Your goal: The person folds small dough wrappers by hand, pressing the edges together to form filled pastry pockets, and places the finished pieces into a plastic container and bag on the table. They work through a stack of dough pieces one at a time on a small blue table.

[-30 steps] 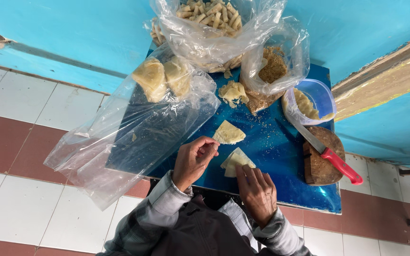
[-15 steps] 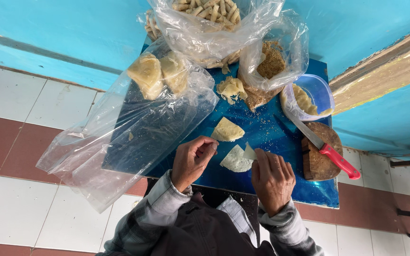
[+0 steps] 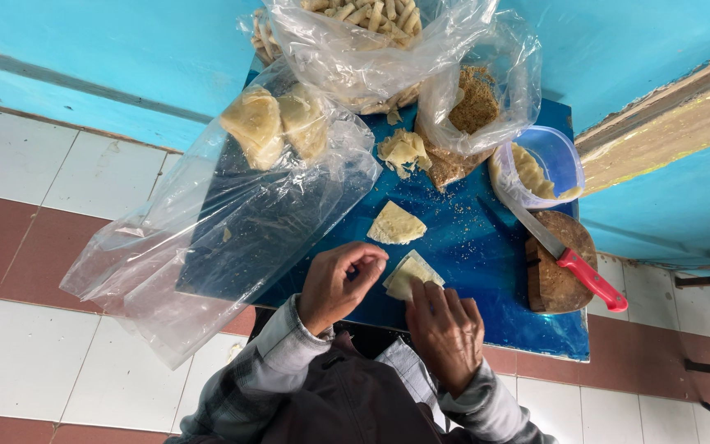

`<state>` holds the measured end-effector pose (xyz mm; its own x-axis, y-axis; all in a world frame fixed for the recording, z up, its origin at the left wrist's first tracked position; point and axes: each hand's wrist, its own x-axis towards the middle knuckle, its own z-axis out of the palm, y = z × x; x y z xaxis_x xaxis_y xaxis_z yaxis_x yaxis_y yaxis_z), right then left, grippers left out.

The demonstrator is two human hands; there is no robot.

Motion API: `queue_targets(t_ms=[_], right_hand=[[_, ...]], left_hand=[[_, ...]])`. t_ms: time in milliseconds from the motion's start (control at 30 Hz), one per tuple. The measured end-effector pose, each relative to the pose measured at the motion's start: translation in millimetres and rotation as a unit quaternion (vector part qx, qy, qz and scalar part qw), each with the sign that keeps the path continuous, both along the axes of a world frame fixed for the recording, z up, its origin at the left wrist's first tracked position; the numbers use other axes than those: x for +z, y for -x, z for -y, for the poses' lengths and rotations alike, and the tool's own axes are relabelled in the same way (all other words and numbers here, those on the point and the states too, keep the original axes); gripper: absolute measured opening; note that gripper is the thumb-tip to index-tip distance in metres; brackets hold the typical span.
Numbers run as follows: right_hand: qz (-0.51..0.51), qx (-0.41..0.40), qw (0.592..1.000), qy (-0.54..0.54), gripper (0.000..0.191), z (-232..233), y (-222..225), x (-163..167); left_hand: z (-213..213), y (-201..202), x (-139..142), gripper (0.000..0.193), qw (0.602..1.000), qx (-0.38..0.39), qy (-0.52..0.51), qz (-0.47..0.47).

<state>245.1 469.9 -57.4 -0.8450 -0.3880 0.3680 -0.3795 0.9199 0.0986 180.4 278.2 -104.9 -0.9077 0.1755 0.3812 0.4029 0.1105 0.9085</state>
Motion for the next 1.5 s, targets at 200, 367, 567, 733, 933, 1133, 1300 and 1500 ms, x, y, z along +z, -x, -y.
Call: queue_targets(t_ms=[200, 367, 567, 733, 933, 1133, 1300, 1500], right_hand=[[0.069, 0.0, 0.989, 0.13, 0.027, -20, 38, 17], [0.037, 0.132, 0.975, 0.176, 0.027, -9, 97, 14], [0.099, 0.08, 0.973, 0.193, 0.01, -8, 123, -7], [0.243, -0.01, 0.899, 0.364, 0.016, -16, 132, -13], [0.207, 0.11, 0.887, 0.398, 0.018, -14, 101, -12], [0.288, 0.071, 0.769, 0.566, 0.013, -14, 70, -13], [0.216, 0.074, 0.823, 0.52, 0.023, -7, 31, -11], [0.242, 0.057, 0.759, 0.601, 0.012, -15, -19, -9]], left_hand=[[-1, -4, 2, 0.011, 0.995, 0.009, 0.076, -0.065], [2, -1, 2, 0.012, 0.999, 0.05, -0.015, 0.014], [8, 4, -11, 0.013, 0.992, 0.066, -0.085, 0.071], [1, 24, -38, 0.027, 0.959, -0.015, -0.224, 0.174], [-27, 27, -51, 0.02, 0.911, -0.11, -0.34, 0.209], [-25, -3, -27, 0.02, 0.966, -0.031, -0.21, 0.15], [-24, -33, -1, 0.016, 0.973, 0.023, -0.19, 0.131], [-23, -81, 14, 0.016, 0.963, -0.021, -0.217, 0.158]])
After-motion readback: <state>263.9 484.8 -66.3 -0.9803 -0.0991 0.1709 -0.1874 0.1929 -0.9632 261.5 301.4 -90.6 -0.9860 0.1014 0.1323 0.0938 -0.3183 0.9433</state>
